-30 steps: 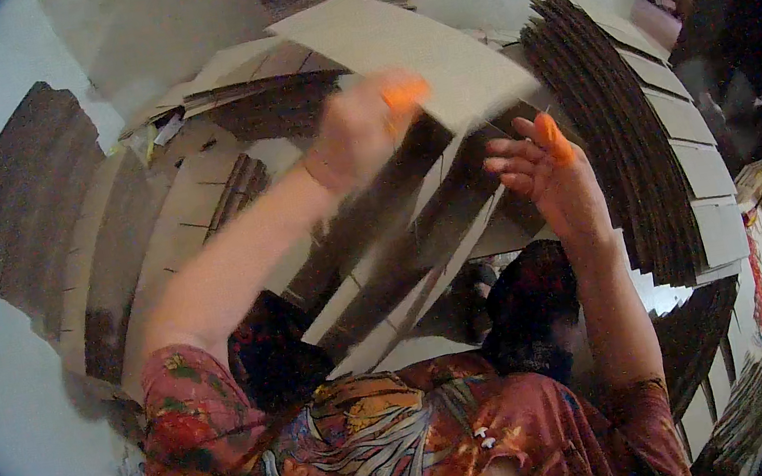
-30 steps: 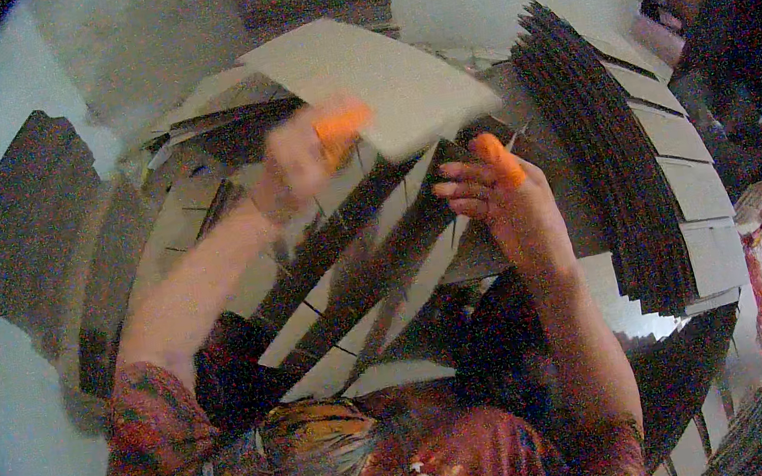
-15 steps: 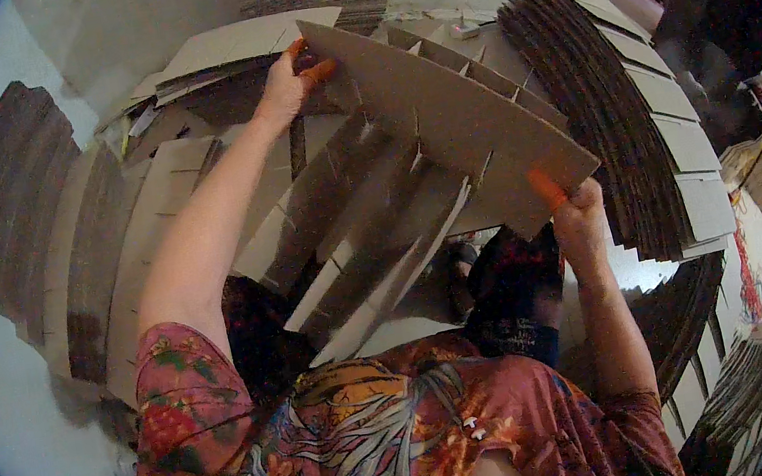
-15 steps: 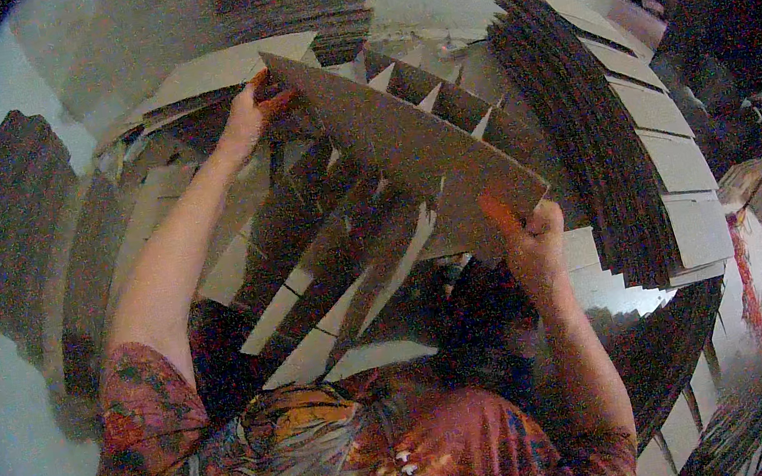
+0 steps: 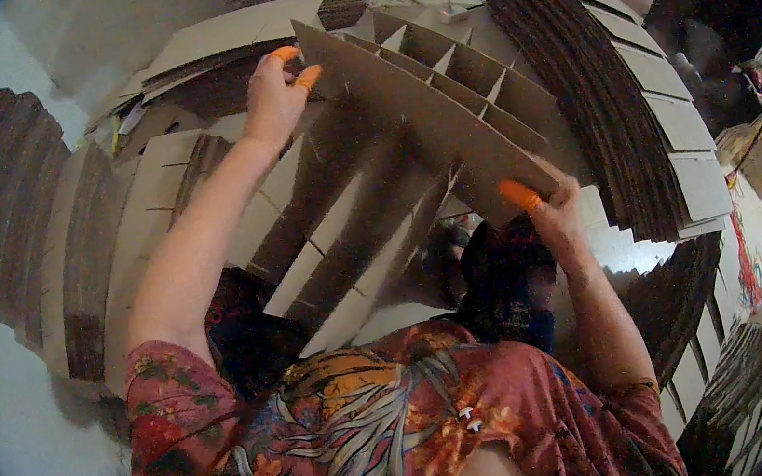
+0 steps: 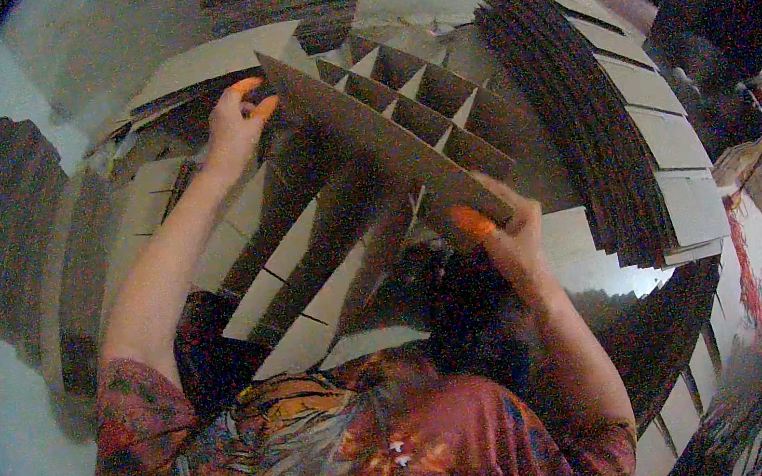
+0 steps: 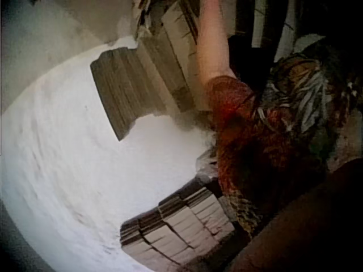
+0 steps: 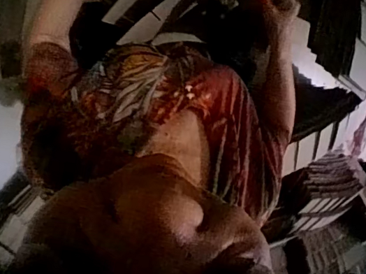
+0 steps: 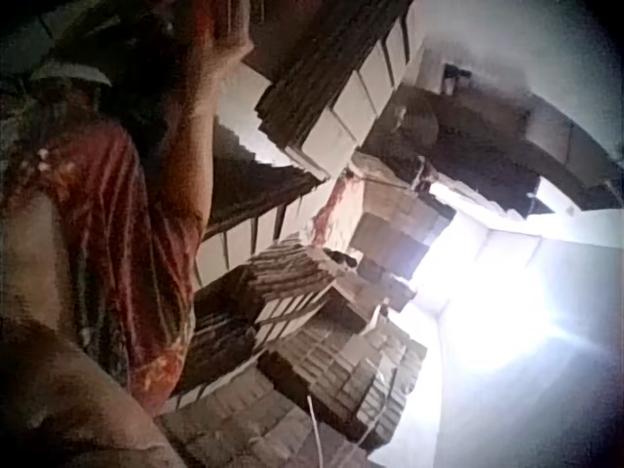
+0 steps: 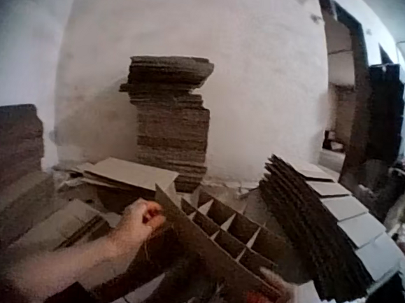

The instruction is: The person sits on the floor and repeatedly folds pre-cut cardboard sheets into multi-compartment dividers, then stacks the finished pieces. The task involves handling flat cardboard, folding along scored lines, and stacking the resulting dividers.

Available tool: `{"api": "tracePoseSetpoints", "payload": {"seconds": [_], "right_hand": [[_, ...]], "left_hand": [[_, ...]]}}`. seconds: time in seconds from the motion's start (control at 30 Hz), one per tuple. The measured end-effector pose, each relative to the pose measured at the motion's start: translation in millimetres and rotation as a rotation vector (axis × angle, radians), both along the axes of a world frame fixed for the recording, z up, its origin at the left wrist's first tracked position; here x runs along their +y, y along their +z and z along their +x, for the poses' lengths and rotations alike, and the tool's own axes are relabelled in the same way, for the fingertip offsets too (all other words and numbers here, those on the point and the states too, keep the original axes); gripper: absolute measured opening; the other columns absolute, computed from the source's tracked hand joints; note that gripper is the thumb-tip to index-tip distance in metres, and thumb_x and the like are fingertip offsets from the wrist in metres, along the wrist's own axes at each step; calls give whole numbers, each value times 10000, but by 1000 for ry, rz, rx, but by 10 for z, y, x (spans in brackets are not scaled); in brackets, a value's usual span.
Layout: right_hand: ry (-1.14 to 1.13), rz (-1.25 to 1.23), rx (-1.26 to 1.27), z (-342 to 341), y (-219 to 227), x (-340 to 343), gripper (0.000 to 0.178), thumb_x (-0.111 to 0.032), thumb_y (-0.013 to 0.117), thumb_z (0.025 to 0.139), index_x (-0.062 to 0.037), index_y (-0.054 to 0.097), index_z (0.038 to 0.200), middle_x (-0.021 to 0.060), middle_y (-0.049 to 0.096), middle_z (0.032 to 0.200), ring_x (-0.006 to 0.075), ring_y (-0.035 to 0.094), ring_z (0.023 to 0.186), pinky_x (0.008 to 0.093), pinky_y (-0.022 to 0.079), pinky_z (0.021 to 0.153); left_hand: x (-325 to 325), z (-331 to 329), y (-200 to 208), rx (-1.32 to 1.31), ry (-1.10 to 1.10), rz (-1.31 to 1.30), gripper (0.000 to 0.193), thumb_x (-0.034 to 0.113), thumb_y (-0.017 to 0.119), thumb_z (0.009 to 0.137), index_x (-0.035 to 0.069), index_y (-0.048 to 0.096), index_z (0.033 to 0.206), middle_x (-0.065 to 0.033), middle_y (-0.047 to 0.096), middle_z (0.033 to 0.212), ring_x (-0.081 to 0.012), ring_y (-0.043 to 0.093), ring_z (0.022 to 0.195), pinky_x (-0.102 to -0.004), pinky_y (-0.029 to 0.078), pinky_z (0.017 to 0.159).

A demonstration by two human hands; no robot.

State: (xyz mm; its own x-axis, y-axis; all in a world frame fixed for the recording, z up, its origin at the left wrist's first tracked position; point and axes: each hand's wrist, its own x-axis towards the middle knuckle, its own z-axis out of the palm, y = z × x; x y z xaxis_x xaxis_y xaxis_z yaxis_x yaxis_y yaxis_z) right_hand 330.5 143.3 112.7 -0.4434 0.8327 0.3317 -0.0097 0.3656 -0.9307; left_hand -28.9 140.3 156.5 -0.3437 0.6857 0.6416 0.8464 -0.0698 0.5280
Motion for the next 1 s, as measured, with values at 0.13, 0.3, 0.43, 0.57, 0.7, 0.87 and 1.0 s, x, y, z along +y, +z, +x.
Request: {"api": "tracePoseSetpoints", "payload": {"seconds": [0.13,0.3,0.43,0.57,0.7,0.87,1.0], "right_hand": [[-179,358,-290,-53,420,-70,395,-3,606,778,-45,547,1166,163,644,954,226,641,827,314,495,718],[-49,646,-324,-73,489,1,404,4,590,778,-66,542,1173,218,625,918,281,647,818,320,494,691],[6,589,-399,-55,465,-1,417,22,584,779,-57,533,1184,217,601,1017,308,625,896,310,475,751],[-20,644,-493,42,471,3,409,-3,596,787,-58,530,1187,214,612,988,336,623,861,319,483,728],[-5,570,-593,86,560,-81,409,-8,589,794,-54,521,1195,202,620,983,339,627,830,330,492,713],[-6,669,-554,238,548,88,431,20,585,777,-41,514,1198,213,604,1019,337,625,847,323,494,715],[52,302,-564,182,430,71,449,60,564,736,-26,522,1175,223,605,977,340,624,827,326,496,709]], "left_hand": [[-615,997,278,51,-344,-372,268,299,660,756,32,652,770,-163,623,770,-279,613,716,-341,482,648],[-911,1427,-132,240,-449,-709,239,228,601,776,80,618,962,-189,621,820,-368,594,793,-438,476,718],[-878,1393,-243,214,-536,-598,193,192,590,757,18,601,837,-204,608,773,-383,587,762,-462,463,685],[-850,1340,-104,314,-411,-402,259,238,636,749,49,599,922,-161,602,824,-351,586,796,-427,476,689],[-727,1145,-50,434,-129,-250,293,222,669,721,19,587,916,-133,600,837,-334,590,800,-425,480,690],[-514,1011,-120,399,-195,-632,217,139,633,720,5,582,882,-187,610,825,-357,596,790,-453,469,684],[-432,930,-313,306,-277,-612,190,129,623,721,7,588,862,-208,602,790,-367,596,784,-445,463,665]]}}
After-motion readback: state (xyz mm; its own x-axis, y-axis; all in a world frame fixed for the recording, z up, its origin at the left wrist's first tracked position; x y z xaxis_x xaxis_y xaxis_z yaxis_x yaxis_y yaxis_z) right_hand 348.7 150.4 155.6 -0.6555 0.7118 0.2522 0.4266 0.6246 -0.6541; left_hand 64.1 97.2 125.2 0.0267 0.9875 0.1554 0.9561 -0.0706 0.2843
